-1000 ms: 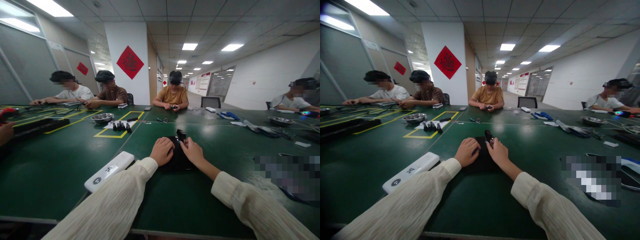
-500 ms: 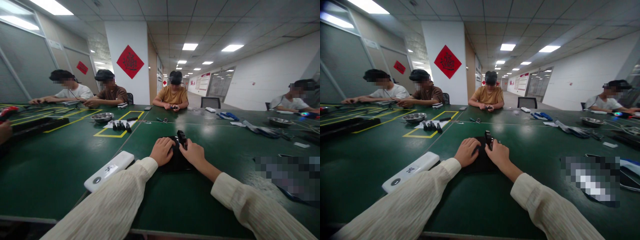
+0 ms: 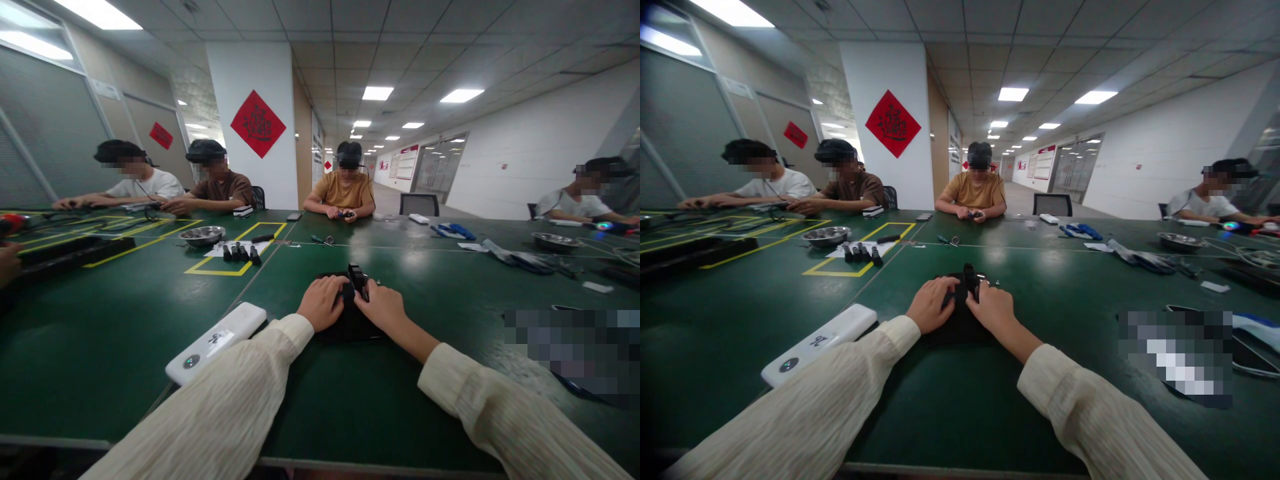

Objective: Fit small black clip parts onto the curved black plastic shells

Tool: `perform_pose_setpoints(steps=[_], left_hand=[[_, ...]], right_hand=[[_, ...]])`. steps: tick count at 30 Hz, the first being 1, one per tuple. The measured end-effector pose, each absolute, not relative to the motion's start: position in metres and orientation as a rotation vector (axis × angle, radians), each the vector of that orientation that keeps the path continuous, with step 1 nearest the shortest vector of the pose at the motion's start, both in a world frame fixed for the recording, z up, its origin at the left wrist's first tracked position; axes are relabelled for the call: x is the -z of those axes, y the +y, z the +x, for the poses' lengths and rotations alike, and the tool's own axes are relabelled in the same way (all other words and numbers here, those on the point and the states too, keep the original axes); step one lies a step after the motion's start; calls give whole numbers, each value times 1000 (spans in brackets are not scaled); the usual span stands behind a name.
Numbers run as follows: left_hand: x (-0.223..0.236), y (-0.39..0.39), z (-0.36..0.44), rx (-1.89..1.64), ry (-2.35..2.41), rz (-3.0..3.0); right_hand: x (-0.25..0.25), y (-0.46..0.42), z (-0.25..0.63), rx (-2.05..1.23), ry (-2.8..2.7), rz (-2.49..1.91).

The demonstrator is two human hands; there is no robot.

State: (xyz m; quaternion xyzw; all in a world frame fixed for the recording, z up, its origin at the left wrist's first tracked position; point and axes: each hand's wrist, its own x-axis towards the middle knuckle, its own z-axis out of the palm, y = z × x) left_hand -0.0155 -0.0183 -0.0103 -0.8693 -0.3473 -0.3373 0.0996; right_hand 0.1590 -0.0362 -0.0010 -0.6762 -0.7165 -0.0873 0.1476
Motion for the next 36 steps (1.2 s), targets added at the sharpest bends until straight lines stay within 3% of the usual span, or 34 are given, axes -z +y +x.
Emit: perform_pose_setpoints(steps=[18, 25, 36], left_hand=[[9, -19, -15, 927, -1037, -2608], [6, -21, -15, 901, -1042, -2622], [4, -22, -15, 825, -1097, -2648]], right_hand=[[16, -4, 210, 229, -1812, -1837], [42, 13, 222, 207, -2125, -1833], [25, 0, 217, 257, -1879, -1756]])
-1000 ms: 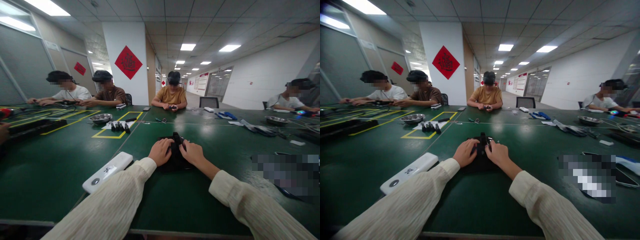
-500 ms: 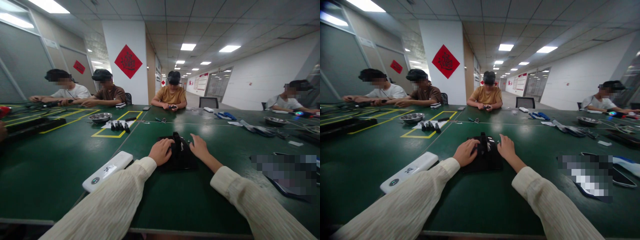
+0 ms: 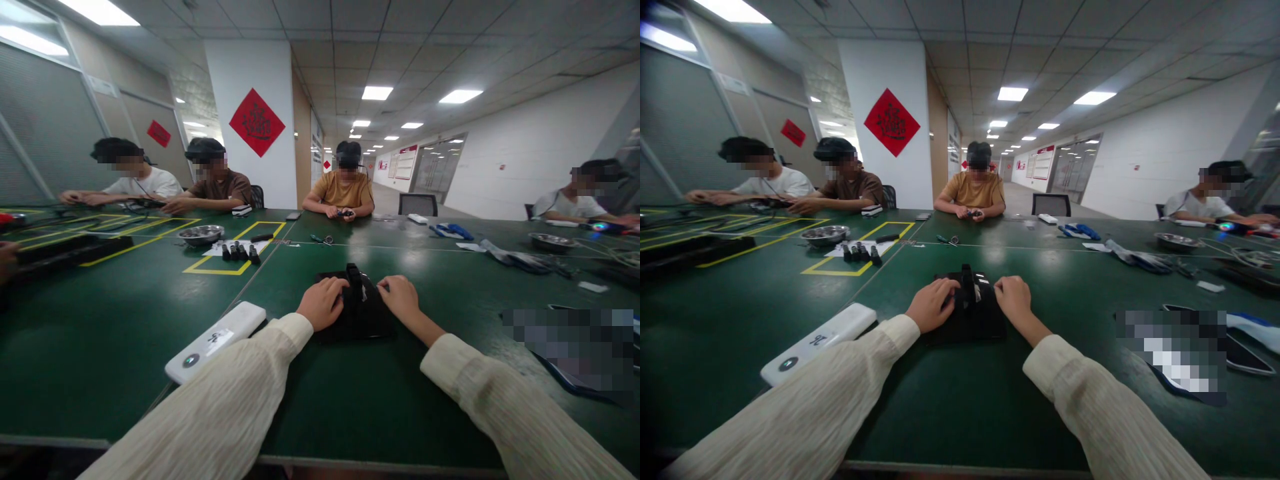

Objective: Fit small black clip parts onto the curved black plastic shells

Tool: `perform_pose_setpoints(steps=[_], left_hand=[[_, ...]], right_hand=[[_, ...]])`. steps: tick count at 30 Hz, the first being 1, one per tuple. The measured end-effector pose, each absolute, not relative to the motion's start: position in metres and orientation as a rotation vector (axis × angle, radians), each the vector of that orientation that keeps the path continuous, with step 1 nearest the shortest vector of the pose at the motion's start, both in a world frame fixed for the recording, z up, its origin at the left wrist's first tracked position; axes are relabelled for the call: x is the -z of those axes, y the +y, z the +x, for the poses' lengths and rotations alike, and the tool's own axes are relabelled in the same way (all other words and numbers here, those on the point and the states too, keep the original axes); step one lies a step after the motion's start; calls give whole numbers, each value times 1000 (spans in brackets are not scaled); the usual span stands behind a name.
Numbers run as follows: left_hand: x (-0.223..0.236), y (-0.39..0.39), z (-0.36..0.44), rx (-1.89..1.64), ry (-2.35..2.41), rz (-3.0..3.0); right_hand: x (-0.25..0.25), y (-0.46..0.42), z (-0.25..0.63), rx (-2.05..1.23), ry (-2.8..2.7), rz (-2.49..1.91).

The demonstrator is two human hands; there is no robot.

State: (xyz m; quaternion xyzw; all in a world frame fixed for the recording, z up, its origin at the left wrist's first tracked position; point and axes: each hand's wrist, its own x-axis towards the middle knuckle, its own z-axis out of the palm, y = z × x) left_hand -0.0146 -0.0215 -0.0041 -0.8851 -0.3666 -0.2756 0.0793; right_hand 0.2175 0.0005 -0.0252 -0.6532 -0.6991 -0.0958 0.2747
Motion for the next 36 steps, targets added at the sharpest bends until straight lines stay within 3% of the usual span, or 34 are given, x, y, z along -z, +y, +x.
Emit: perform_pose_setpoints(steps=[11, 16, 22, 36], left_hand=[[6, -22, -19, 1051, -1132, -2735], [8, -20, -19, 1102, -973, -2844], [1, -27, -15, 949, -837, -2807], [15, -15, -14, 1041, -974, -2824]], right_hand=[[4, -45, 165, 857, -1893, -904], [6, -54, 153, 918, -1942, -660], [10, -50, 156, 917, -1928, -676], [12, -49, 157, 871, -1961, -820]])
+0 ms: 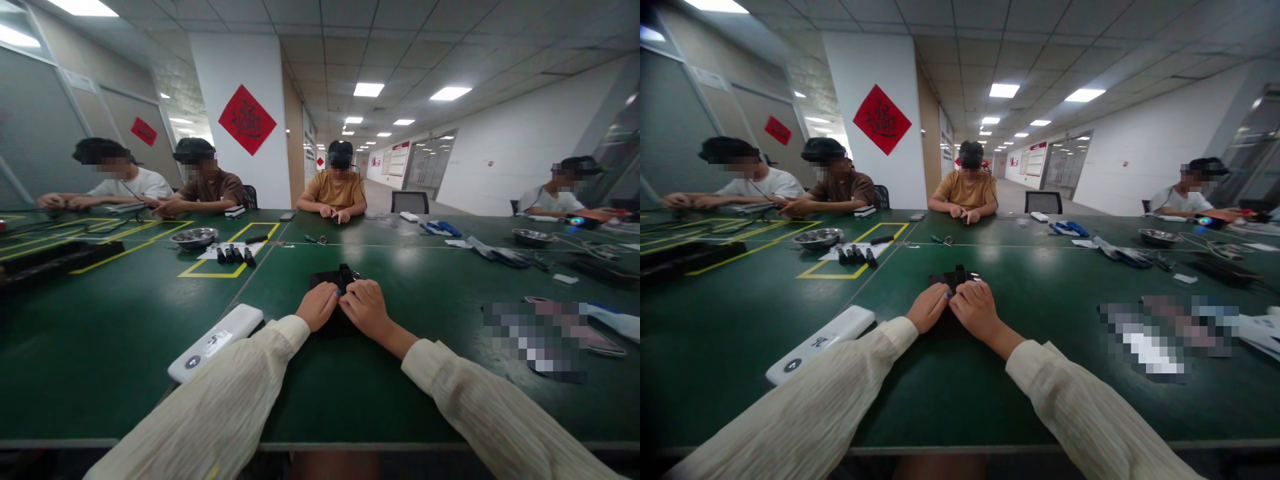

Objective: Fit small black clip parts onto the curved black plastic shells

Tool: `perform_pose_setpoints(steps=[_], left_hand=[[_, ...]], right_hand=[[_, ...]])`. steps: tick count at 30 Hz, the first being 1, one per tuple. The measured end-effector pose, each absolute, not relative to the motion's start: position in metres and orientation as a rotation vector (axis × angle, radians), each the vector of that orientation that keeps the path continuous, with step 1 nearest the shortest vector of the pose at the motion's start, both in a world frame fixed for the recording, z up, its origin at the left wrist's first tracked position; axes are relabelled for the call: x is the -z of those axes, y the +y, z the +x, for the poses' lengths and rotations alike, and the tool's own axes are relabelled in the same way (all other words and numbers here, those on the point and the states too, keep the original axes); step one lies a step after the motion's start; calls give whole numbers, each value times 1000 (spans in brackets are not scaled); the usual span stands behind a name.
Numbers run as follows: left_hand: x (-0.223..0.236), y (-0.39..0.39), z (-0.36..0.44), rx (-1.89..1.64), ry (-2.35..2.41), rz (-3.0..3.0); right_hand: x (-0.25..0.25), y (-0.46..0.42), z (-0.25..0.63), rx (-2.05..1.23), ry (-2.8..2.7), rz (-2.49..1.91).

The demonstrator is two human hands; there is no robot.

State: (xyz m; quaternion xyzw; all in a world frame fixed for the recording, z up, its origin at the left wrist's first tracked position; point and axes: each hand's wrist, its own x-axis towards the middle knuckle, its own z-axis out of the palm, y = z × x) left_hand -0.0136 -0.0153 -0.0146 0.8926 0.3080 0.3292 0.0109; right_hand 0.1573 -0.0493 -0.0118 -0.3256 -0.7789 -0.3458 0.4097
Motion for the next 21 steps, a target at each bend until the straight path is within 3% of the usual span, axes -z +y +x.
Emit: perform_pose_setpoints(steps=[12, 21], left_hand=[[18, -12, -17, -1046, 1000, 2727], [17, 16, -36, -1404, 1535, 2167]], right_hand=[[18, -46, 160, 574, -1961, -953], [9, -21, 163, 343, -2042, -1097]])
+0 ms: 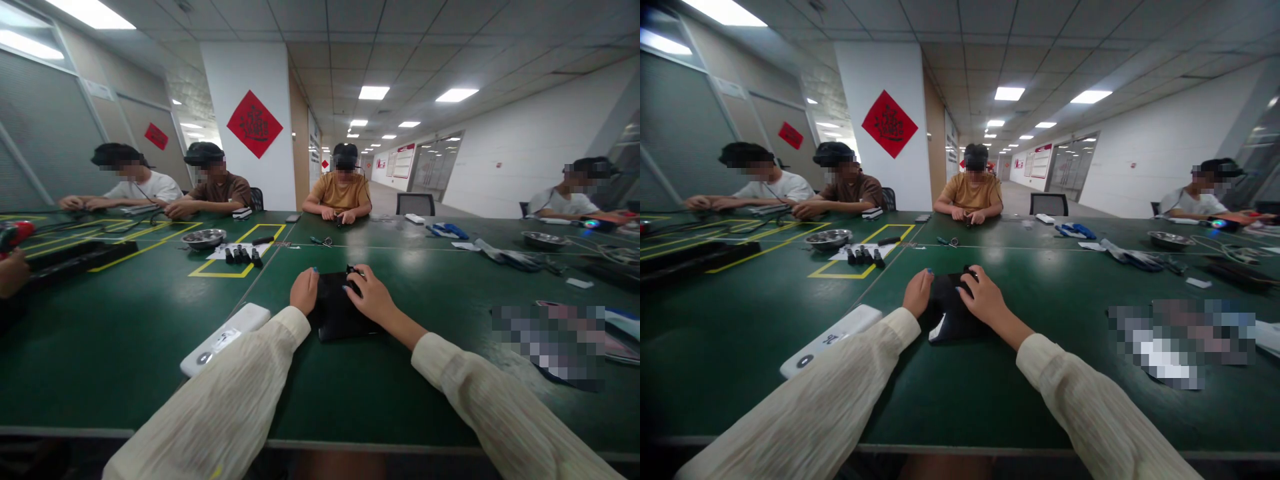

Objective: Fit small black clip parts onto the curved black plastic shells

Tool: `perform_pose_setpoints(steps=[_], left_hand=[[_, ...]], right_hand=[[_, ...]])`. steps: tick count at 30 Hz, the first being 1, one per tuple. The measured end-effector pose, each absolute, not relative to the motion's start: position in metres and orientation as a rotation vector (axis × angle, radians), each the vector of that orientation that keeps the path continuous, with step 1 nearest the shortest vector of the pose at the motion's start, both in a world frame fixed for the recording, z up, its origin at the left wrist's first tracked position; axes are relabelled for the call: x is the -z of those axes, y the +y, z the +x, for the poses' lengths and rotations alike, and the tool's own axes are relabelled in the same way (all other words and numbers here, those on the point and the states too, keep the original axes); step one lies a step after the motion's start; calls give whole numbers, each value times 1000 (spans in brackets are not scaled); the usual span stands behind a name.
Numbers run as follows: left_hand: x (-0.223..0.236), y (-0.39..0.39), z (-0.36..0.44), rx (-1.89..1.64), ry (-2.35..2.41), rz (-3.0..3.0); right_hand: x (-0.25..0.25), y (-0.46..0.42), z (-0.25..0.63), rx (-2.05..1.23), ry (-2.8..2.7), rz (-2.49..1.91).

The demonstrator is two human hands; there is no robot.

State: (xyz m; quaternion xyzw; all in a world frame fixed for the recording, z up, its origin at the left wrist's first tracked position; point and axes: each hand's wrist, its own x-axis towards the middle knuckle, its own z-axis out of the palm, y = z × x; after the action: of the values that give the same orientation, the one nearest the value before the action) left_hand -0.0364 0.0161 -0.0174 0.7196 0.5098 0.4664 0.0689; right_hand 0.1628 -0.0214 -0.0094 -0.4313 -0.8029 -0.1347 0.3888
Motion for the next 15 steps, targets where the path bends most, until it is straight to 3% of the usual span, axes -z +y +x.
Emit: perform_pose_setpoints(steps=[6, 15], left_hand=[[21, 24, -41, -1543, 1628, 1791], [26, 30, -42, -1723, 1585, 1855]], right_hand=[[4, -9, 164, 101, -1903, -984], [6, 1, 183, -86, -1558, -1040]])
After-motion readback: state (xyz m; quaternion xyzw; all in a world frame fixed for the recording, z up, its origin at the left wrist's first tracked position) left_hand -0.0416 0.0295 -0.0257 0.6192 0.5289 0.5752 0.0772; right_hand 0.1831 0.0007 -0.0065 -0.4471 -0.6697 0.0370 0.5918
